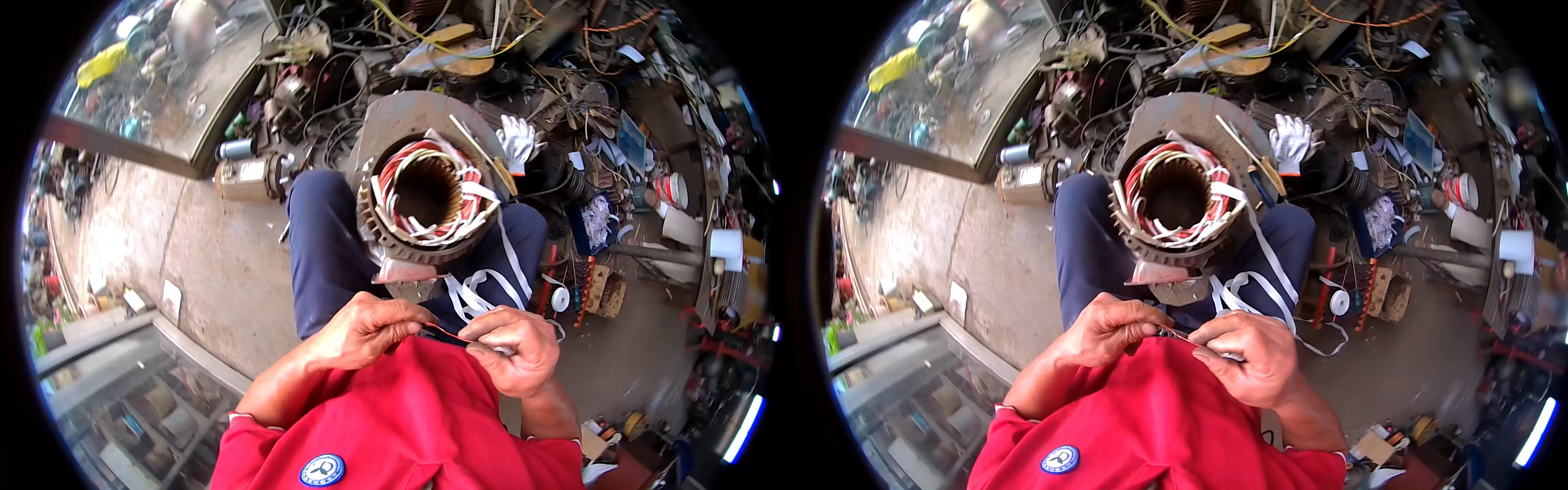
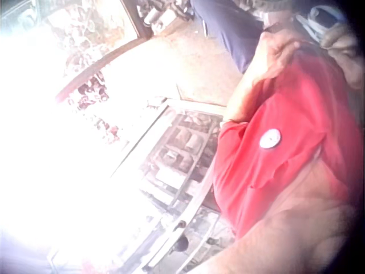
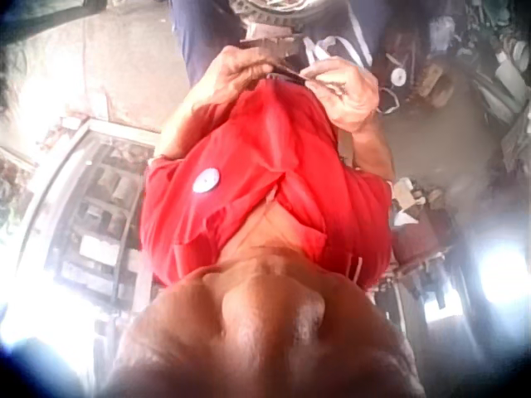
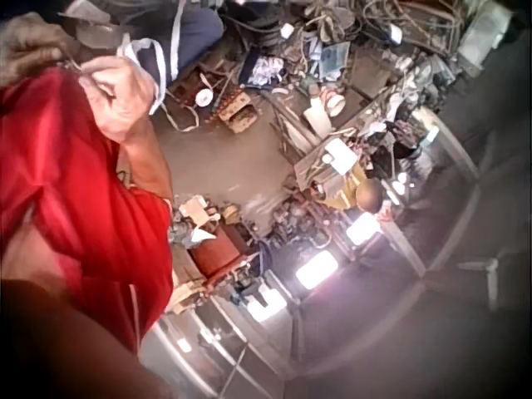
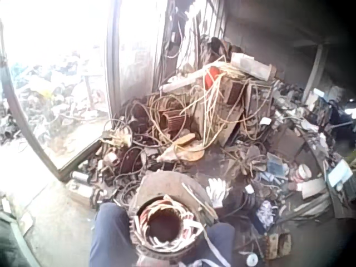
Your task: The person cuts a red wire with a knife, then sits on the floor to work on a motor stator. They strip the wire ends, insert them into the stator slots, and wrap white tape around the windings to secure them.
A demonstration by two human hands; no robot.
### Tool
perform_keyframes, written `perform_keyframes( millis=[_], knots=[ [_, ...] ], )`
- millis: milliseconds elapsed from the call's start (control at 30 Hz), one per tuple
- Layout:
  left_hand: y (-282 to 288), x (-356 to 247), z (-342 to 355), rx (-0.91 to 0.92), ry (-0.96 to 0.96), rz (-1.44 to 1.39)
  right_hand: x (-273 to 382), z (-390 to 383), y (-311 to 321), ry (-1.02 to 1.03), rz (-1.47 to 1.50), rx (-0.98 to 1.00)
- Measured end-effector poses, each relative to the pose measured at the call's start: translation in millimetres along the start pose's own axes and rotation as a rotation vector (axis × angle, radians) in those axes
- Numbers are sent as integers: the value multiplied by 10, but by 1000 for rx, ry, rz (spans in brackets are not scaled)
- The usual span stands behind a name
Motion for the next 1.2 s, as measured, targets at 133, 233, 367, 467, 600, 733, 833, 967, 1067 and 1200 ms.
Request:
perform_keyframes(
  millis=[133, 233, 367, 467, 600, 733, 833, 967, 1067, 1200],
  knots=[
    [-9, -83, 7, 66, -135, -71, -196, -77, 6, -236, 265, -1],
    [-14, -84, 38, 48, -222, -85, -240, -31, -13, -300, 310, -39],
    [8, -138, 89, 53, -289, -34, -249, 50, -33, -305, 222, 18],
    [34, -50, 97, 65, -283, -153, -194, 143, -102, -285, 195, 39],
    [127, 87, 98, 34, -271, -266, -95, 274, -206, -169, -8, 201],
    [231, 166, 87, -89, -252, -37, -63, 342, -159, -143, -73, 175],
    [270, 123, 83, -118, -209, 10, -93, 327, -20, -165, -8, 123],
    [224, 81, 109, -87, -259, 90, -93, 338, 85, -160, 55, 97],
    [225, 26, 178, -106, -269, 178, -105, 288, 185, -129, -10, 29],
    [216, -62, 309, -140, -208, 131, -2, 253, 280, -43, -77, 52]
  ],
)
Point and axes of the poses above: each hand's wrist, its own z-axis towards the middle knuckle, its own y-axis out of the back of the hand, x = y × z, the point moved 8 cm from there along z, towards the middle knuckle, and after that the axes turned 7 degrees about -z, right-handed, at the moved point
